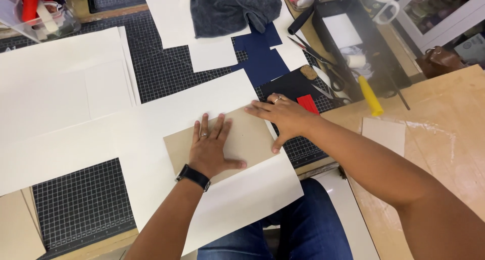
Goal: The person smooths a white sheet with a red tool, then applies glue to two beige paper pieces using a foam roller and adheres them to a larger white sheet. They repeat the process for another pair of beige pieces and finish by smoothing the assembled sheet with the red tool.
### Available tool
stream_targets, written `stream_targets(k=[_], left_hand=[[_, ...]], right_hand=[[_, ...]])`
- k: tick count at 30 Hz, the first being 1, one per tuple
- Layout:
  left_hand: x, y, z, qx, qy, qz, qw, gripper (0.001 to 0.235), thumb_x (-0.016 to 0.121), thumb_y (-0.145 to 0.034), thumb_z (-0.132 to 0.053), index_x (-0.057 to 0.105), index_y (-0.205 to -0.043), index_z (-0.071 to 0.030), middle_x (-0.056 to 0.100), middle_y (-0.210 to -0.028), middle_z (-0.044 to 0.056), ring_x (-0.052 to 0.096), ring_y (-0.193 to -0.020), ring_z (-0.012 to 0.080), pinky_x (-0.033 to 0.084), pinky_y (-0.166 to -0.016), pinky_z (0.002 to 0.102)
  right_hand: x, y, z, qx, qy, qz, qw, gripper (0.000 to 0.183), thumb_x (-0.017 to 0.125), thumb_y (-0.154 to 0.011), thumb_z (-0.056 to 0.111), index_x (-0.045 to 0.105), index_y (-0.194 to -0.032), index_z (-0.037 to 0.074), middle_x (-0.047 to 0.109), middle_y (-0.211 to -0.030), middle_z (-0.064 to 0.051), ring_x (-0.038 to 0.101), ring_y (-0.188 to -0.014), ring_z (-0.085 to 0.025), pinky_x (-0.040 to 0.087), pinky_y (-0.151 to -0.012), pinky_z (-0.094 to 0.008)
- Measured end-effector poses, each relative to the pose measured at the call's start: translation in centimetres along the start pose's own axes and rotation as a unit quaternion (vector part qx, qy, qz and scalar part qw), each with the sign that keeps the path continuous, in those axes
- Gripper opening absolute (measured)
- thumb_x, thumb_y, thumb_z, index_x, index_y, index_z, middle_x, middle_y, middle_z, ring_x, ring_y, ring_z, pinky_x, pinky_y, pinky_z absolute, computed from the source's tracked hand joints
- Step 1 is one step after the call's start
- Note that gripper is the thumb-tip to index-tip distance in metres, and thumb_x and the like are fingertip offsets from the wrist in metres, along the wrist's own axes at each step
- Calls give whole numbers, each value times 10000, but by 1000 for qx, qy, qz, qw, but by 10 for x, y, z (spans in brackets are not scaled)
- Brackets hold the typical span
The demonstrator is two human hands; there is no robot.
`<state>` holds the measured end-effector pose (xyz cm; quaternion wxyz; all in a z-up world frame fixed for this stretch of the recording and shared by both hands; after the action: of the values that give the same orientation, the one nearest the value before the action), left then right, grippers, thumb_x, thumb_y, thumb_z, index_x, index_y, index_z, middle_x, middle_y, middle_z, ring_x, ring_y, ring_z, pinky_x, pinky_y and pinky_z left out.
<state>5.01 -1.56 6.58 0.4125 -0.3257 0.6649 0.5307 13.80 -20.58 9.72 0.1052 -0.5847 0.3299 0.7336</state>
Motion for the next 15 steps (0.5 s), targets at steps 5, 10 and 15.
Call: stream_targets(k=[5,10,15], left_hand=[[13,-14,8,-2,19,-55,998,1417,598,-569,-988,102,-1663,-236,62,-1742,-36,-10,-1570,403,-77,-1286,540],[4,73,-28,69,95,-214,970,1154,720,-760,-741,264,-1633,-140,49,-1751,91,-58,-1542,513,78,-1270,585],[108,258,-32,-155,185,-569,786,569,790,-792,-422,684,-1274,-138,540,-1442,183,520,-1366,314,423,-1157,432]], right_hand=[[8,-12,-1,4,1,-9,1000,1480,880,-398,824,285,-1633,264,427,-1619,-86,440,-1396,-402,327,-1184,-557],[5,-15,7,4,22,-24,999,1499,908,-320,799,372,-1589,208,491,-1543,-114,474,-1368,-398,403,-1151,-529],[20,8,48,34,-45,-38,998,1302,735,-718,809,162,-1650,102,431,-1479,-220,396,-1350,-427,327,-1124,-502]])
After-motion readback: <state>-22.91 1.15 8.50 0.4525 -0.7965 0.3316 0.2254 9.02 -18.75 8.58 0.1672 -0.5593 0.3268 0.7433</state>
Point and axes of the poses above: each hand's wrist, its own y-axis away from the middle knuckle, its own x-axis out of the palm, z = x × y, the point moved 6 cm from there along -y, towards the middle knuckle
